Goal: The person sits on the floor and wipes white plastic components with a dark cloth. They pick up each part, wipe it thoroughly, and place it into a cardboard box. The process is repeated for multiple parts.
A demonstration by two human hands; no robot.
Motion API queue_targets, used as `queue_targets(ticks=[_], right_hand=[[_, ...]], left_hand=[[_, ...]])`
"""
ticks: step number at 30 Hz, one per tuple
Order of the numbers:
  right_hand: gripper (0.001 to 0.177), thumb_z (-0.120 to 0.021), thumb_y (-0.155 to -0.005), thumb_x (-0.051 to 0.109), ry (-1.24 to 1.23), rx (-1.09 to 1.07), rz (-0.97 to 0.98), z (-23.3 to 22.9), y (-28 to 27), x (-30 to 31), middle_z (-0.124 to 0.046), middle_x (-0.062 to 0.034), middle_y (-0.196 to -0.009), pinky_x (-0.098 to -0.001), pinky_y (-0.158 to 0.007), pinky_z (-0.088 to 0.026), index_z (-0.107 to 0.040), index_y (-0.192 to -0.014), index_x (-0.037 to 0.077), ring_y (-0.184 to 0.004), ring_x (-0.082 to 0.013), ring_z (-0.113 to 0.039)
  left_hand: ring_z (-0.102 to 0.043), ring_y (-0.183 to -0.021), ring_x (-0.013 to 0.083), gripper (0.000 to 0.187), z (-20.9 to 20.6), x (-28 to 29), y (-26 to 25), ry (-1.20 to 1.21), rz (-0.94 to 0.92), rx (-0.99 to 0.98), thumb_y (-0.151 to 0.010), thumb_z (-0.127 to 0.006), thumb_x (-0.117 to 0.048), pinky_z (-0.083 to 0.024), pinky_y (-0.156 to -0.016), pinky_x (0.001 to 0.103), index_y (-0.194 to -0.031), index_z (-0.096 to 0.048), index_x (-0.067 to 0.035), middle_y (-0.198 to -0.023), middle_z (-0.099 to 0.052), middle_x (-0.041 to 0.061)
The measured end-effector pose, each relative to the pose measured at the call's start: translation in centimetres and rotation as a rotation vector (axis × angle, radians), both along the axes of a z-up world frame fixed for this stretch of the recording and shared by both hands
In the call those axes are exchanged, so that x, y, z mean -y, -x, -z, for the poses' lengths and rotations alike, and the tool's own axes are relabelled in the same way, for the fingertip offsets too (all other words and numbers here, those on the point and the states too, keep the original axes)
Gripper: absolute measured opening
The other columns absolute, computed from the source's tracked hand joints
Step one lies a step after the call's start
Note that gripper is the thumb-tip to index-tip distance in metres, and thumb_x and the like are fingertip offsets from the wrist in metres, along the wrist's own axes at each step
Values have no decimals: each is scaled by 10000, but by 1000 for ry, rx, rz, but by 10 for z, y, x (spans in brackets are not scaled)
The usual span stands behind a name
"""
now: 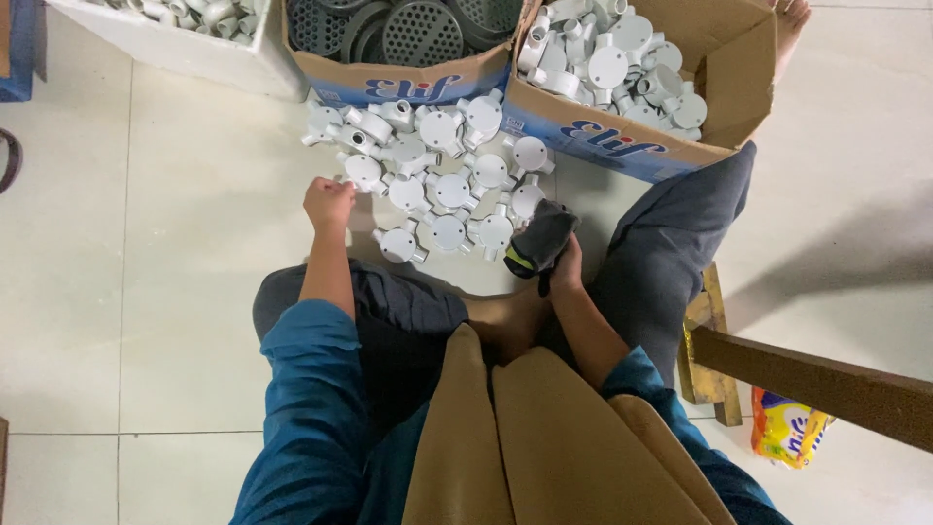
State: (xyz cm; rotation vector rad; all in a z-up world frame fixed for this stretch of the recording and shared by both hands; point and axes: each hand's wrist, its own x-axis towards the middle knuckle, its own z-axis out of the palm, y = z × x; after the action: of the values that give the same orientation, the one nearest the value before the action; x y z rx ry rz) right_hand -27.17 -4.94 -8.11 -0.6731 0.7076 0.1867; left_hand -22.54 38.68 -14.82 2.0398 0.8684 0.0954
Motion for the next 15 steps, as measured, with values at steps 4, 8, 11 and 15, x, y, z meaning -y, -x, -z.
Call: queue_targets(ticks=[4,8,11,15], right_hand=[[434,-640,-976,397,8,57,-13,-18,2,0,-631,-187,-1386,-428,-1142,-450,-716,-1266,82,-1317,-329,-589],[477,-616,-996,492,91,113,-157,-5,0,13,-588,-214,-1427,-509,-1162,-406,-699,-1300,134,-1373,-368,-536],[543,-551,-1028,532,142,133,-296,-31,6,-2,-559,-208,-1465,-513,-1169,-401,-649,-1362,115,-1395,-371,-513],[571,-534,-1058,492,307,214,-380,-22,1,3,-427,-243,-1533,-548,-1202,-303,-482,-1466,96,-1447,-394,-391]], left_hand=[[-750,-769,240,415,-35,25,6,-29,-90,339,-815,-833,-207,-610,-681,334,-1142,-597,-110,-885,-647,75],[-705,-937,171,351,-116,78,29,429,146,622,-934,-761,-140,-559,-798,230,-1248,-639,-42,-1038,-615,83],[-682,-937,136,143,-139,118,45,705,115,567,-945,-728,-107,-567,-830,228,-1051,-661,-39,-1195,-659,113],[-662,-736,108,203,-153,173,65,982,54,410,-999,-658,-212,-624,-649,244,-1148,-629,-78,-891,-617,-8]])
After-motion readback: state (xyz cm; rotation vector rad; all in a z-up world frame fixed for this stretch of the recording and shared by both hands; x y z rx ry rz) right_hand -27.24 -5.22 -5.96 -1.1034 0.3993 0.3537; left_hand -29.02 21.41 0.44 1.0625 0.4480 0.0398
